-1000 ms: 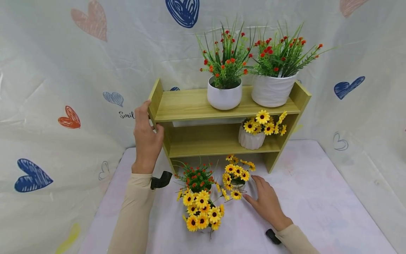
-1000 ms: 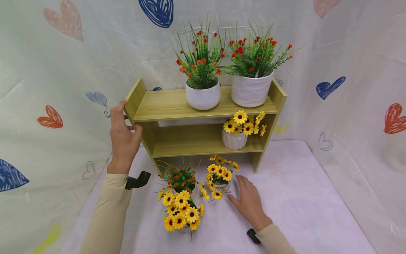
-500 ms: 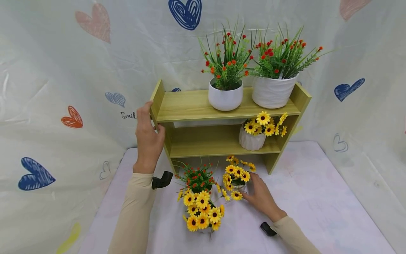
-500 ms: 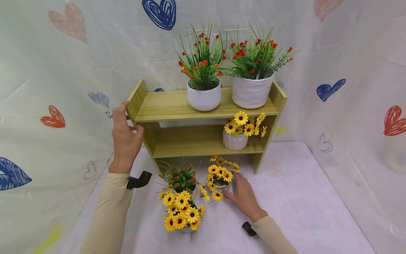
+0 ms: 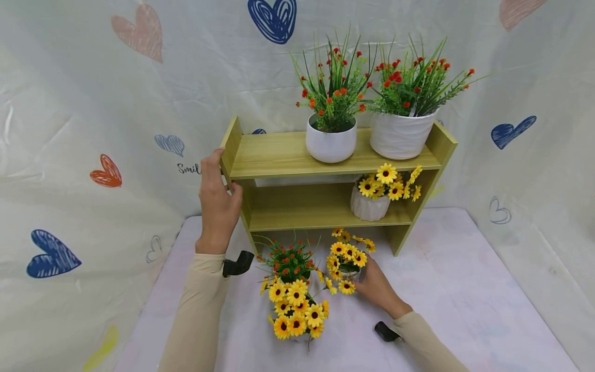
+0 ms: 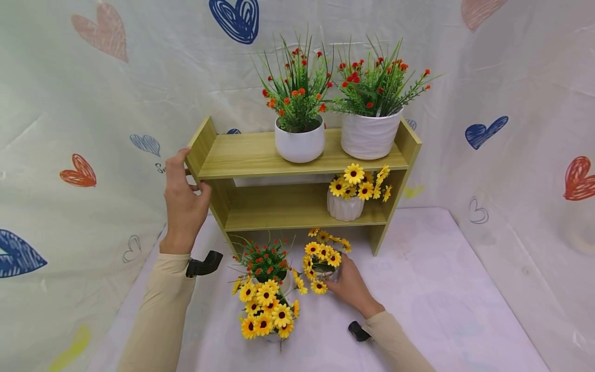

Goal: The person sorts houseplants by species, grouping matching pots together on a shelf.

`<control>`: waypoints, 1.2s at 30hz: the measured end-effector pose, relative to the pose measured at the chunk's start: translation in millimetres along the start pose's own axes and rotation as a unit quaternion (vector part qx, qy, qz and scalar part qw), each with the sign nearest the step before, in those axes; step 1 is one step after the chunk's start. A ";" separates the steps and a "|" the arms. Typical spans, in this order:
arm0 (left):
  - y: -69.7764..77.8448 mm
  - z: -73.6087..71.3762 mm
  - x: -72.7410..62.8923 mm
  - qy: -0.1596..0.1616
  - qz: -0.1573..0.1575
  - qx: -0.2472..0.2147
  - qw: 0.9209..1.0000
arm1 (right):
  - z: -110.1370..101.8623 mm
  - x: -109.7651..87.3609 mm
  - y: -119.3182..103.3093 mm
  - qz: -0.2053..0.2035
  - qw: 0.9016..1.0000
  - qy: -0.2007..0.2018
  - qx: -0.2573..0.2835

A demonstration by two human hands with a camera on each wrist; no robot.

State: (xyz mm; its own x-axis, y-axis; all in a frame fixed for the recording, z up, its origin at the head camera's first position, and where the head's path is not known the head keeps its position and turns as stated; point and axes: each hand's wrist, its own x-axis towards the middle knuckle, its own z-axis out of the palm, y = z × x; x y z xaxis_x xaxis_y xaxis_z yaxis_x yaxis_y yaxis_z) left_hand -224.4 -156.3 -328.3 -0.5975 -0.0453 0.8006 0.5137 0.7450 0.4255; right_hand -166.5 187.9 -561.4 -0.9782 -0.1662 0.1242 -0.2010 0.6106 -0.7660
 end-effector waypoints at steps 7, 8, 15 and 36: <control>0.8 -0.7 -0.1 0.000 -0.005 0.000 1.000 | 1.9 4.7 -1.0 0.006 1.000 -0.002 0.029; 0.8 -0.8 -0.2 0.001 -0.006 -0.001 1.000 | 2.4 5.3 -1.2 0.011 0.999 -0.002 0.030; -0.8 0.0 -1.9 0.004 -0.011 -0.001 1.000 | 4.3 5.8 -3.2 0.047 0.998 0.003 0.037; -0.2 0.0 -0.6 0.004 0.006 0.001 1.000 | -9.7 -25.0 -21.0 -0.141 0.978 0.134 -0.075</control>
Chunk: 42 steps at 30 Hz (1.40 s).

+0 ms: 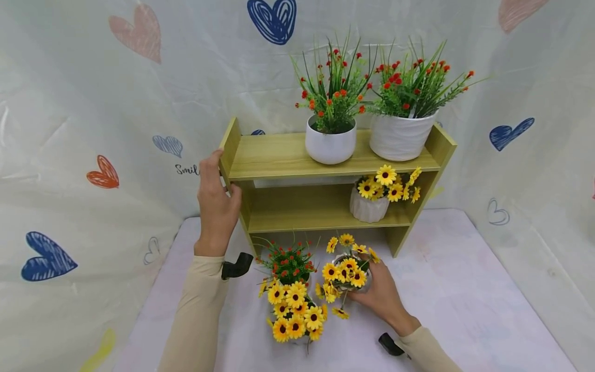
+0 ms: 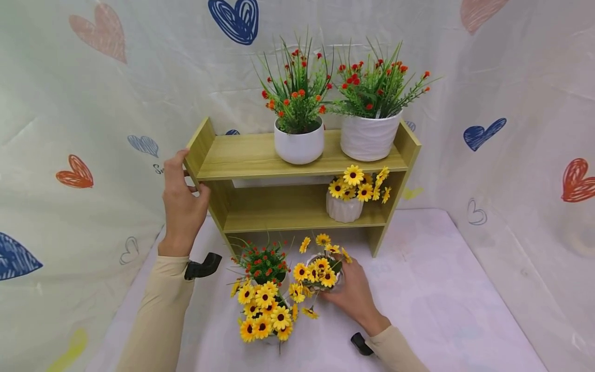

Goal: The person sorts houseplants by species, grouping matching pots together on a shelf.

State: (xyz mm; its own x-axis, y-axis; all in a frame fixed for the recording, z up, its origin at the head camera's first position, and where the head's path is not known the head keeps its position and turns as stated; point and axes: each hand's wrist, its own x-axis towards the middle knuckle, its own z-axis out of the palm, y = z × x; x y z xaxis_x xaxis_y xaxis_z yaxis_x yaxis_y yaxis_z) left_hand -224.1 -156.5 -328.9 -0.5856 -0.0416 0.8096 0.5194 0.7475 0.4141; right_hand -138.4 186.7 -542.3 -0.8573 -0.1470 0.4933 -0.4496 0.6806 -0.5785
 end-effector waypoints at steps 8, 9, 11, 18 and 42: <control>1.3 0.1 0.8 0.000 -0.001 0.000 1.000 | -23.2 5.7 -16.5 -0.099 0.993 0.049 -0.035; 1.5 -0.1 0.5 0.000 -0.002 0.000 1.000 | -25.6 6.9 -18.0 -0.110 0.991 0.053 -0.045; 1.9 -0.4 0.0 -0.001 -0.002 -0.001 1.000 | -30.1 9.9 -20.9 -0.129 0.988 0.059 -0.058; -0.1 0.1 1.5 0.003 0.004 0.004 1.000 | -39.4 23.8 -32.9 -0.158 0.981 0.078 -0.078; -0.6 2.2 0.2 0.005 -0.010 0.000 1.000 | -30.0 94.7 -79.9 -0.090 0.987 0.127 -0.037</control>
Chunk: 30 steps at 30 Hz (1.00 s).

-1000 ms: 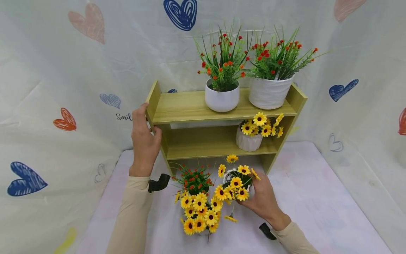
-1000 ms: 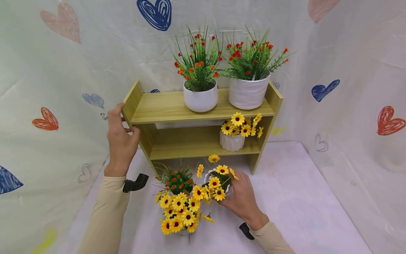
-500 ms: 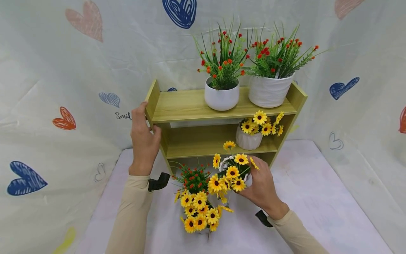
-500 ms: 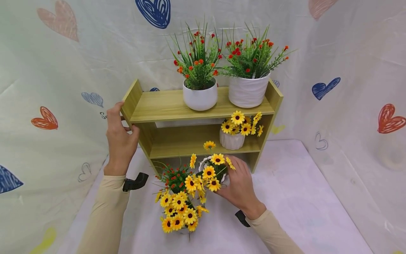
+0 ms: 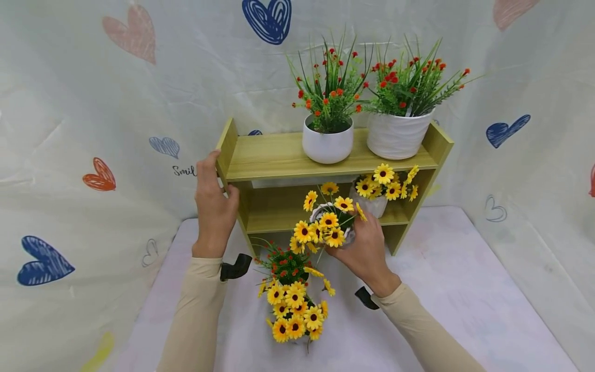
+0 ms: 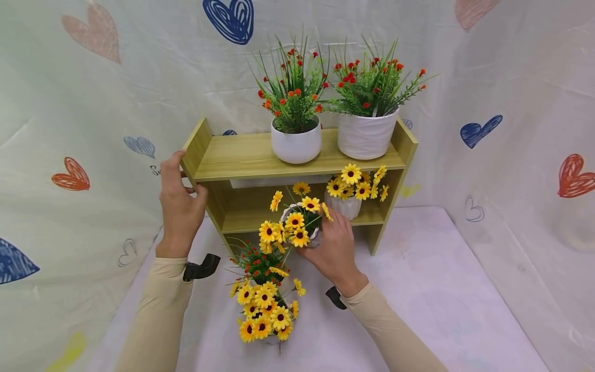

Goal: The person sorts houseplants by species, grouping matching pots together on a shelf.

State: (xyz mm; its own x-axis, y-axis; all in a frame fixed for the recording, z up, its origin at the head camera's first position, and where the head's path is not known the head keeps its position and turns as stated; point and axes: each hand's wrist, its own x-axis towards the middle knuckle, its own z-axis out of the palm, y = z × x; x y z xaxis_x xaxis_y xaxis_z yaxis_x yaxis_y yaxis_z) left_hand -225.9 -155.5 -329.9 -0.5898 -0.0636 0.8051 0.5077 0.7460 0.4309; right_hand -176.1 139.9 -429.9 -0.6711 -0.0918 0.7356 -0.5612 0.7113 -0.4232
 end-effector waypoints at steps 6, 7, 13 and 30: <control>0.3 0.7 -0.9 -0.002 0.006 0.002 1.000 | 13.5 13.0 -0.4 0.022 1.000 0.010 0.003; 0.2 0.9 -1.1 -0.002 0.007 0.003 1.000 | 15.7 15.1 -0.1 0.023 1.000 0.012 0.005; 0.4 0.8 -3.2 -0.004 0.006 0.001 1.000 | 27.6 28.6 0.5 0.048 0.999 0.009 -0.005; 0.6 -0.5 -1.3 -0.003 0.001 0.004 1.000 | 43.6 52.7 -5.3 0.171 0.981 -0.030 -0.084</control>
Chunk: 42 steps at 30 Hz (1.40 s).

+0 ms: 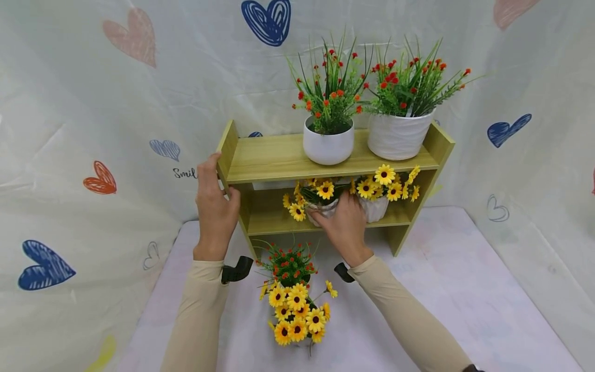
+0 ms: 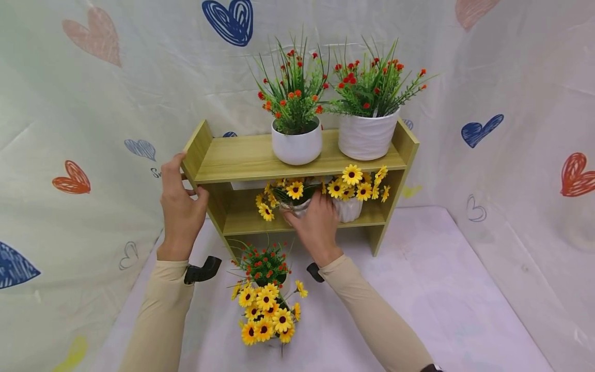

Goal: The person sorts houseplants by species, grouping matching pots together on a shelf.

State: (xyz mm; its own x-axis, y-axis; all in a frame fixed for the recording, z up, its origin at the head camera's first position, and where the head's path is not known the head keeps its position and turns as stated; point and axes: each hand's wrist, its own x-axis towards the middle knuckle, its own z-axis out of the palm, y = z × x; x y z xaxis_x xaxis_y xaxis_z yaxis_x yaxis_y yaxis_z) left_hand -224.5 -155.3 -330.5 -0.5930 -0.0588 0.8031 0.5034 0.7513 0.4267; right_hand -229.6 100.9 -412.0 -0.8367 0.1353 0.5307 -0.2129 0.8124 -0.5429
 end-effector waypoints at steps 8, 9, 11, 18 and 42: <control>2.1 -1.4 1.6 0.002 0.004 0.001 1.000 | 1.2 1.7 -3.8 -0.014 0.997 0.001 -0.070; 2.1 -1.5 1.5 0.002 0.003 0.001 1.000 | 1.4 1.6 -4.0 -0.018 0.997 0.002 -0.077; 2.2 -1.4 1.3 0.003 0.000 -0.002 1.000 | 1.2 0.5 -4.0 -0.024 0.996 0.001 -0.083; 0.2 0.9 -1.2 0.002 -0.005 -0.005 1.000 | -4.4 -9.9 -1.9 -0.036 0.997 -0.028 -0.070; 0.7 0.6 0.3 0.001 0.004 -0.003 1.000 | -4.4 -169.8 74.0 -0.039 0.968 -0.239 0.066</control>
State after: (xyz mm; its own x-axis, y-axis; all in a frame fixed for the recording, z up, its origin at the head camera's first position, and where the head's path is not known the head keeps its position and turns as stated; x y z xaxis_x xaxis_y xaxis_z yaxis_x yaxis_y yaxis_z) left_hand -224.8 -154.4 -330.2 -0.5882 -0.0542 0.8069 0.5112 0.7482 0.4229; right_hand -101.0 140.6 -539.4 -0.9467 -0.2264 0.2290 -0.3208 0.7255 -0.6089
